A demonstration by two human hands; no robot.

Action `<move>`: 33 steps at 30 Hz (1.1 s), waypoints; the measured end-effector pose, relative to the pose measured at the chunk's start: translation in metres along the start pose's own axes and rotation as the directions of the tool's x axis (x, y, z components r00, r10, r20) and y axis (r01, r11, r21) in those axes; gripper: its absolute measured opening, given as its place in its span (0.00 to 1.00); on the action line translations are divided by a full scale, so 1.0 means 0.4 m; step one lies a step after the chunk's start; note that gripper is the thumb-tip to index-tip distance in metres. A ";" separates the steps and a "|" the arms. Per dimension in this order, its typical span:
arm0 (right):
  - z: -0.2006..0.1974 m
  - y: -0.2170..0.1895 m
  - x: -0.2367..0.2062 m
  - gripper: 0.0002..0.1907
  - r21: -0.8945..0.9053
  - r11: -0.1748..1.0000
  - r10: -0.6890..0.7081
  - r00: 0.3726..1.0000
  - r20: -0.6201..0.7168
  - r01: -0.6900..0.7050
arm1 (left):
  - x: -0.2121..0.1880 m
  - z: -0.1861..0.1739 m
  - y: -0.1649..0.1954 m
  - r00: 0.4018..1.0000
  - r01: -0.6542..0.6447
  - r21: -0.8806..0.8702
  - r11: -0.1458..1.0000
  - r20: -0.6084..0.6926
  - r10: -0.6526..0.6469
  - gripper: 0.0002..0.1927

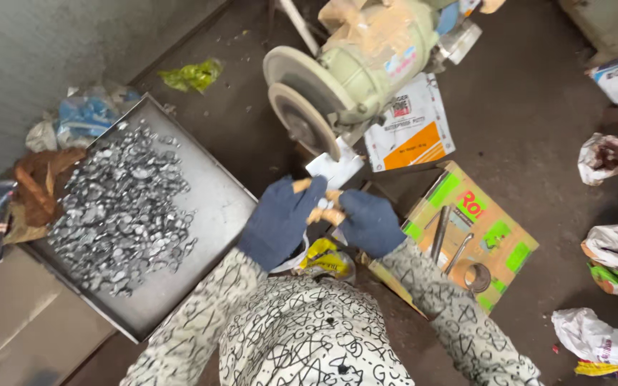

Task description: The person picks small metal pieces one at a time from a container, holds each against a spinning bench grinder to grind its edge with sparks flying, and places the ground piece onto a large tray of finished pieces, repeating the cycle throughout the episode.

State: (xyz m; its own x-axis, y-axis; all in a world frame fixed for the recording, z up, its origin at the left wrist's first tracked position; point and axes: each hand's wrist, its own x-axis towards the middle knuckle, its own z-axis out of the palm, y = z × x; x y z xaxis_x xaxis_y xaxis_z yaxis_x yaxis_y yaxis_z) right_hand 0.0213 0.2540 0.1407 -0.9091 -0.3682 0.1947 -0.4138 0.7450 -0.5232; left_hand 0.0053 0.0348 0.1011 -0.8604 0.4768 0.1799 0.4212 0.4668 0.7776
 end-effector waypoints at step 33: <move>-0.079 0.265 0.202 0.15 -0.126 0.936 -0.301 0.934 0.193 0.328 | 0.167 0.145 0.016 0.955 0.187 0.478 0.858 -0.294 -0.044 0.11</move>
State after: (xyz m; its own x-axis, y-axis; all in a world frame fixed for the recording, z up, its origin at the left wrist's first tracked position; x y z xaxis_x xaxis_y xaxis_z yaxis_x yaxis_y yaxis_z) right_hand -0.0975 0.3210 0.1273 -0.7151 -0.6756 0.1795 -0.6917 0.6468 -0.3213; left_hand -0.0328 0.1127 0.0831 -0.9243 0.2159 0.3147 0.3380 0.8459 0.4125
